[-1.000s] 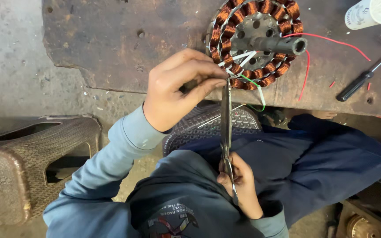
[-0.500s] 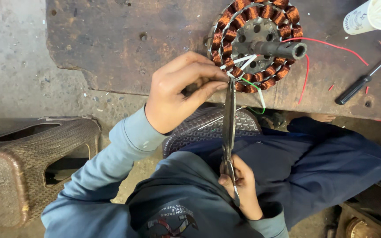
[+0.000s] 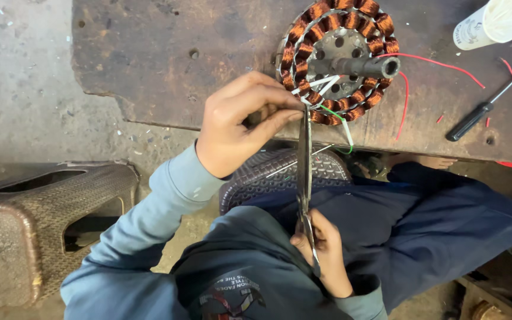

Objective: The person is assembling an electrical stator by hand. They use shears to cut colored wires, insert them into the copper windings, and secure them with white ties. The person works on one stator at a time, with several others visible on the workbench.

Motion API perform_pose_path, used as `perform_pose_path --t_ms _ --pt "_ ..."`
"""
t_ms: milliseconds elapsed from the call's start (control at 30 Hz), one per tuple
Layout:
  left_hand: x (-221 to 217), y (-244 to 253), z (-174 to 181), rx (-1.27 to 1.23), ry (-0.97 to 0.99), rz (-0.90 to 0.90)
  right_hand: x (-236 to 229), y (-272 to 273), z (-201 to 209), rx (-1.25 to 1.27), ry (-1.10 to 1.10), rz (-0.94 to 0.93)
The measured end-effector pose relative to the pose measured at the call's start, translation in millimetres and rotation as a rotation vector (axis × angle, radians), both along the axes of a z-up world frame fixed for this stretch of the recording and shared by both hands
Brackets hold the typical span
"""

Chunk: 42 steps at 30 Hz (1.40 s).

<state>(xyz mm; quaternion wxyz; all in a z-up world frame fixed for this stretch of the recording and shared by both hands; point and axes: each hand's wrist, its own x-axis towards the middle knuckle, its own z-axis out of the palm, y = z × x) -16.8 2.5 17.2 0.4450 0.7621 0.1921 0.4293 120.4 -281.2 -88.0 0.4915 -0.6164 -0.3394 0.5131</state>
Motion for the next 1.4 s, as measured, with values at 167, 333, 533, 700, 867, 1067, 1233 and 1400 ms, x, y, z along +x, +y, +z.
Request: perform_pose_path --t_ms 167,333,533,700,867,1067,1233,1400 --pt "2 0 0 -0.013 -0.008 0.018 5 -3 -7 -0.047 -0.006 0.002" --pt "3 -3 1 -0.07 -0.068 0.015 21 -26 -46 -0.146 0.105 -0.024" --pt "6 1 7 -0.042 -0.058 0.027 82 -38 -68 0.062 -0.534 0.42" --pt "12 -1 10 0.207 -0.028 0.064 99 -10 -38 -0.15 -0.697 0.514" --pt "15 -1 8 0.321 -0.002 0.143 101 4 6 -0.148 -0.817 0.458" --pt "23 5 10 0.415 -0.005 0.148 102 49 67 0.204 -1.049 0.286" --pt "24 2 6 0.444 0.005 0.18 85 80 144 0.442 -1.272 0.138" --pt "23 0 8 0.473 0.028 0.204 66 143 163 0.48 -1.461 0.024"
